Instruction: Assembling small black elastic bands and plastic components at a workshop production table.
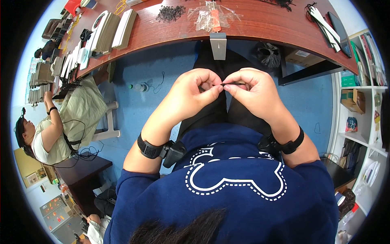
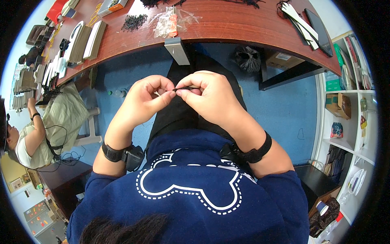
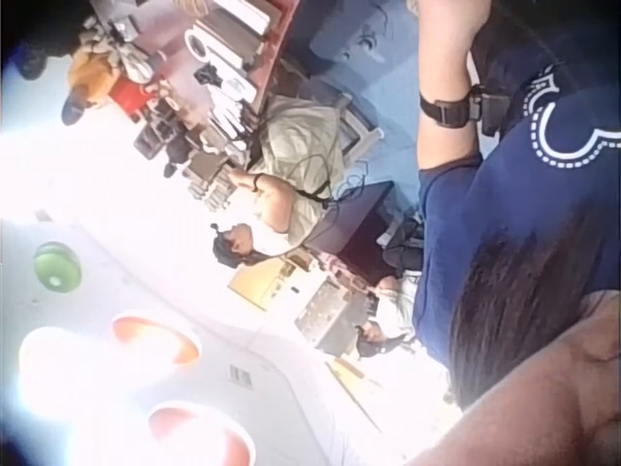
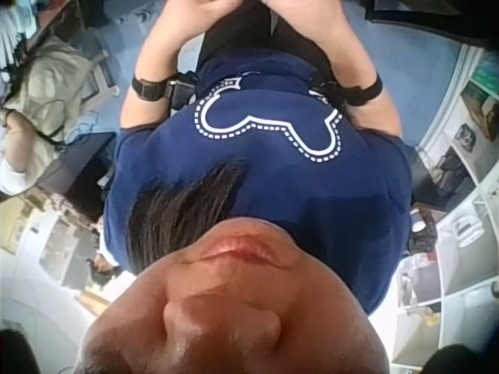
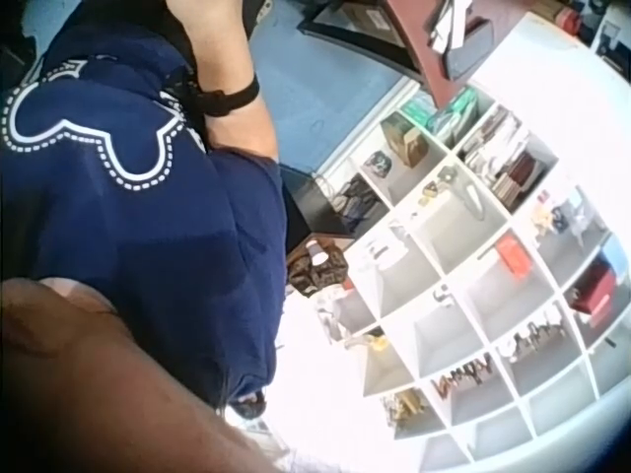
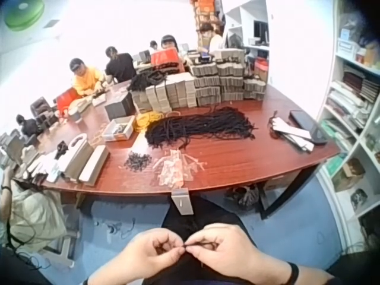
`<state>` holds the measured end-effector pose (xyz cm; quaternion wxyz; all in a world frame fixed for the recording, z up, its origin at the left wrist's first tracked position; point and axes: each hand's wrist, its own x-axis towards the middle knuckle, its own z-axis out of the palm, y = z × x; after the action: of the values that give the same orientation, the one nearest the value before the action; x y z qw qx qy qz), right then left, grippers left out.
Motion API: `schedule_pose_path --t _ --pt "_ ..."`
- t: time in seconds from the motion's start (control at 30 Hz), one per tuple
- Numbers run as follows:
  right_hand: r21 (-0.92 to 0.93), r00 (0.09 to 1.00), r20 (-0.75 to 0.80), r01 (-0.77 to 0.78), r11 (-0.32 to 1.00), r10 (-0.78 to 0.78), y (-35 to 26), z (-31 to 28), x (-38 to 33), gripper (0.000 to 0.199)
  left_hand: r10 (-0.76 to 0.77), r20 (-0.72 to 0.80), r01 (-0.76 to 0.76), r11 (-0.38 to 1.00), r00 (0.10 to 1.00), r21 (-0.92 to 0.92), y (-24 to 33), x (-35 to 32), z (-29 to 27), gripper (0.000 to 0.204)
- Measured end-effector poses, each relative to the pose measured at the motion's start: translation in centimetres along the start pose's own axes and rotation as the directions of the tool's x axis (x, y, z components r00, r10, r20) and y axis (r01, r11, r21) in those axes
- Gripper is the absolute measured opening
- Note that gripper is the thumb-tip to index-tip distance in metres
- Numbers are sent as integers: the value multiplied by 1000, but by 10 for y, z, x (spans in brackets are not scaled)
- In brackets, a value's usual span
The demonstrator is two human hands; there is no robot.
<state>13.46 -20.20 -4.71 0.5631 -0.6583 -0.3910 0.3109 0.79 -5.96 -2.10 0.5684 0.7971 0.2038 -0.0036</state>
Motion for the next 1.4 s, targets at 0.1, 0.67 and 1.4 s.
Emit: schedule_pose_path --t 0.1,0.67,1.4 --pt "-124 999 28 39 992 -35 -9 -3 -1 12 130 -43 -124 984 991 128 3 -2 0 8" --pt "341 995 -96 53 938 -21 6 12 -3 7 178 -296 -237 955 938 -179 -6 -6 21 6" --pt "319 967 166 -239 917 194 -4 -1 -1 11 70 -182 -156 844 981 -514 -9 -6 22 7"
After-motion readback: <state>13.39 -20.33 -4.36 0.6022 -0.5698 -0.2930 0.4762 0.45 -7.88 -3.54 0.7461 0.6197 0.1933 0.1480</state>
